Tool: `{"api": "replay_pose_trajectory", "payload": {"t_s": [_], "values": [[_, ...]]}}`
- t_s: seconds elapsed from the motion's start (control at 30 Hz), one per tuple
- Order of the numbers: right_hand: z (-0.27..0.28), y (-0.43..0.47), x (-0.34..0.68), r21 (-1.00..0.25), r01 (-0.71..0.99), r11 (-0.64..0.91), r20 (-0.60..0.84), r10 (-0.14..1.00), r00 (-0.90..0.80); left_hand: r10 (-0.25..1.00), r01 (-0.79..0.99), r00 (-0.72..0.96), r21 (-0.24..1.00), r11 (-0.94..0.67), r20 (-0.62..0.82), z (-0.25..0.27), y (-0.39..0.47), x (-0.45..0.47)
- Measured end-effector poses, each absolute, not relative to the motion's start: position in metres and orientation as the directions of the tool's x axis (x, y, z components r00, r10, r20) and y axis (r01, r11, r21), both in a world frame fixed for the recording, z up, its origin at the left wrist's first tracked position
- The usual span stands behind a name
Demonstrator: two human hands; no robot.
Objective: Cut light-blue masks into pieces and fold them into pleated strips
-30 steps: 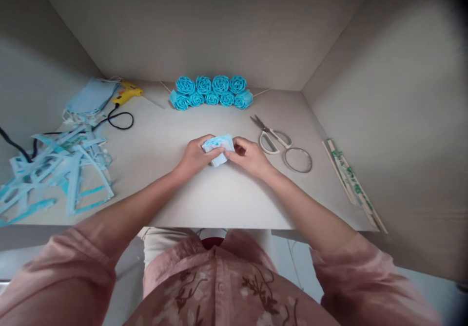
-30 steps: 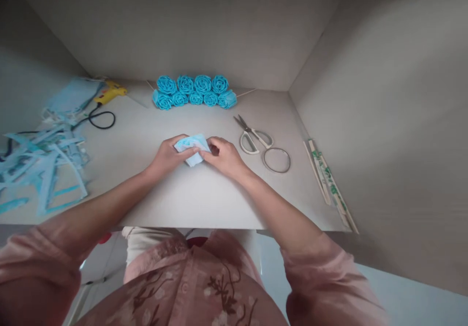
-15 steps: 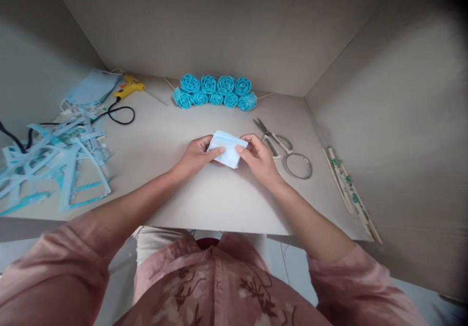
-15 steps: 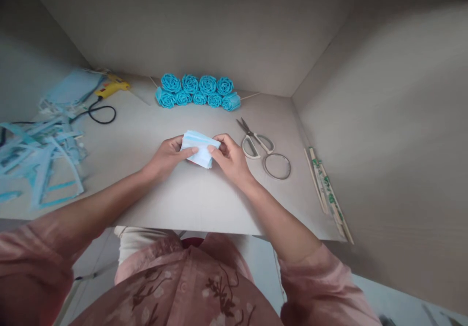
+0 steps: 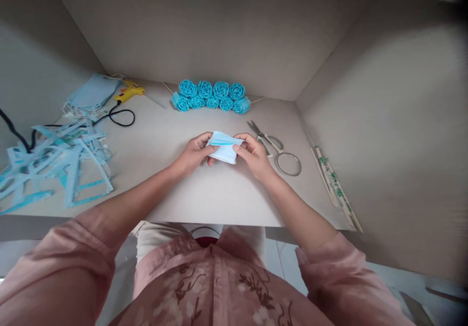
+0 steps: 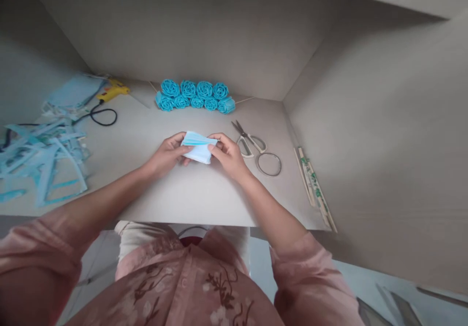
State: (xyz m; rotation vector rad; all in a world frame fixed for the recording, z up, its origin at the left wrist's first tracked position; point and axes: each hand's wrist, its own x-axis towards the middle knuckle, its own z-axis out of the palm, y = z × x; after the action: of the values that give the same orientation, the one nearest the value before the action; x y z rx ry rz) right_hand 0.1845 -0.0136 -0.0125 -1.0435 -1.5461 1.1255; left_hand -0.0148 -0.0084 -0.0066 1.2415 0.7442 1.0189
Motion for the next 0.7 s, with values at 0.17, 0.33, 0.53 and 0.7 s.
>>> {"api": "replay_pose_trajectory", "payload": {"t_s": [0.17,0.33,0.53,0.7], "values": [[-0.017,-0.009,0.187,-0.970,0.059,0.236,0.219,0.953,-0.209,0.907,-0.337,0.419,0.936,0.107,0.047,0.000,-0.010,-0.014],[-0.020,-0.007,0.191,-0.964,0.100,0.245,0.220,0.952,-0.215,0.893,-0.322,0.450,0.934,0.153,0.009,-0.002,-0.009,-0.015],[-0.013,-0.008,0.200,-0.986,0.039,0.161,0.140,0.938,-0.316,0.922,-0.213,0.384,0.976,0.041,0.046,-0.003,-0.006,-0.018],[-0.011,-0.008,0.196,-0.996,0.004,0.092,0.084,0.926,-0.369,0.909,-0.057,0.393,0.990,-0.128,0.140,-0.006,-0.005,-0.020]]}}
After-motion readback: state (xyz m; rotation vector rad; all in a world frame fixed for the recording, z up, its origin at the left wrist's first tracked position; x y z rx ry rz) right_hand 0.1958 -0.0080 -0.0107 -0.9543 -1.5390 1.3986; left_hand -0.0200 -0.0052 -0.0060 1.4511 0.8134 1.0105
